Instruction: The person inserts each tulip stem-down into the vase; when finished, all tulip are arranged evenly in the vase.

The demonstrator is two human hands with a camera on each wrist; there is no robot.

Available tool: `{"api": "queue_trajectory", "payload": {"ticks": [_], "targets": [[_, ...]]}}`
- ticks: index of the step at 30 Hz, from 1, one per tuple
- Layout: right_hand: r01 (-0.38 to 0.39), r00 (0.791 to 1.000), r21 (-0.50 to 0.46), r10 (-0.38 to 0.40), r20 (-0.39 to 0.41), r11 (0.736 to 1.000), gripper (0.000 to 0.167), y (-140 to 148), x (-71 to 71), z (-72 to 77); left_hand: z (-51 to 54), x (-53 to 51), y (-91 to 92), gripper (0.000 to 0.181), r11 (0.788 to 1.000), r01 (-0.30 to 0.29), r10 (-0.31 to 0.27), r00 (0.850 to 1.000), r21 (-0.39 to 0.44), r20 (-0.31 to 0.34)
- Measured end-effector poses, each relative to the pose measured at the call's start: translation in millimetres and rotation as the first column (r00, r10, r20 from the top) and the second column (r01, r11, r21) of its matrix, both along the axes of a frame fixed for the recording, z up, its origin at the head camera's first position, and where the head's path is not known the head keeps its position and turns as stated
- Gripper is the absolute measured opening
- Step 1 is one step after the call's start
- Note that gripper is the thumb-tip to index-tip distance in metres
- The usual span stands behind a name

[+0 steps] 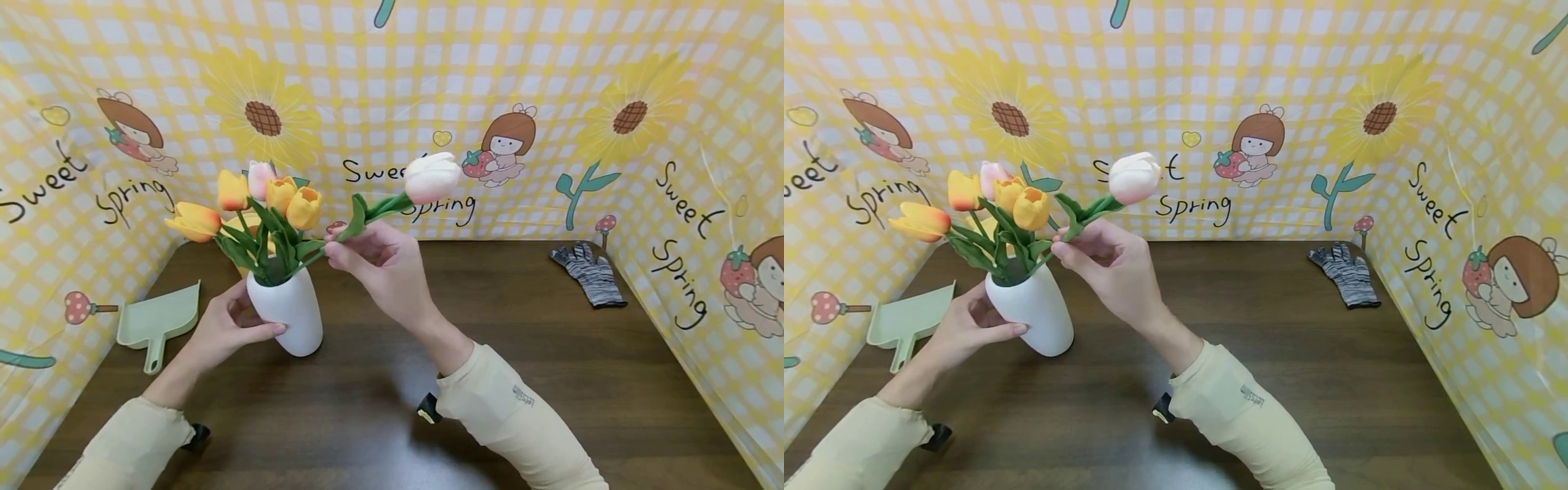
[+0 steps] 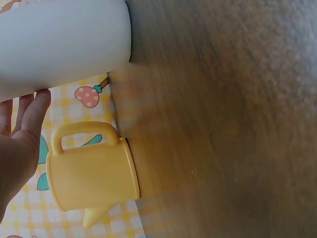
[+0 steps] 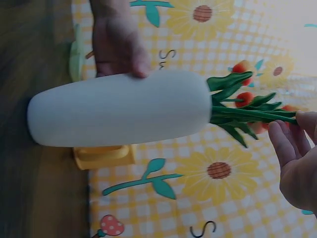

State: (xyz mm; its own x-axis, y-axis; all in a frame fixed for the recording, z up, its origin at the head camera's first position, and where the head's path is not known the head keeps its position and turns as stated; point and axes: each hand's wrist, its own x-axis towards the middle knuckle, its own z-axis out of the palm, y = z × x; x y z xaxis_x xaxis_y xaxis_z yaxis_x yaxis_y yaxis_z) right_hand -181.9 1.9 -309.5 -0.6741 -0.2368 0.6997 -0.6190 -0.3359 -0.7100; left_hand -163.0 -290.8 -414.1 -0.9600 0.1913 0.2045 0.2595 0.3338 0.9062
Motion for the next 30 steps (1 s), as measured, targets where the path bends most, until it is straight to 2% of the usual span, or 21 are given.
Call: {"api": "queue_trajectory", "payload": {"ticks": [7, 11, 15, 22, 27, 30], "targets": [[-0.039, 0.991, 0.064, 0.030, 0.127, 0.997, 0.022, -16.2, -6.7, -14.0, -0.6, 0.5, 0.2, 0.068, 1.000, 0.002, -0.002, 1.000, 0.007, 0.000], [-0.030, 0.991, 0.072, 0.020, 0.133, 0.997, 0.023, -25.6, -10.4, -21.3, -1.2, 0.0, 0.8, 0.067, 1.000, 0.011, -0.010, 1.000, 0.016, -0.003], [0.013, 0.995, 0.099, -0.023, 0.097, 0.995, 0.023, -36.1, -13.8, -27.7, -1.3, -0.3, 0.7, 0.068, 1.000, 0.010, -0.010, 1.000, 0.016, -0.003], [0.092, 0.990, 0.205, -0.111, 0.083, 0.974, 0.019, -45.9, -12.2, -37.9, -1.4, -1.4, 0.3, 0.069, 1.000, 0.021, -0.021, 1.000, 0.019, -0.006], [0.096, 0.988, 0.162, -0.114, 0.105, 0.982, 0.024, -46.3, -12.5, -38.4, -1.6, -2.1, 0.0, 0.071, 1.000, 0.022, -0.022, 1.000, 0.015, -0.016], [0.077, 0.988, 0.134, -0.094, 0.124, 0.988, 0.022, -46.2, -13.0, -38.8, -2.1, -2.3, -0.5, 0.071, 1.000, 0.022, -0.022, 1.000, 0.012, -0.018]]}}
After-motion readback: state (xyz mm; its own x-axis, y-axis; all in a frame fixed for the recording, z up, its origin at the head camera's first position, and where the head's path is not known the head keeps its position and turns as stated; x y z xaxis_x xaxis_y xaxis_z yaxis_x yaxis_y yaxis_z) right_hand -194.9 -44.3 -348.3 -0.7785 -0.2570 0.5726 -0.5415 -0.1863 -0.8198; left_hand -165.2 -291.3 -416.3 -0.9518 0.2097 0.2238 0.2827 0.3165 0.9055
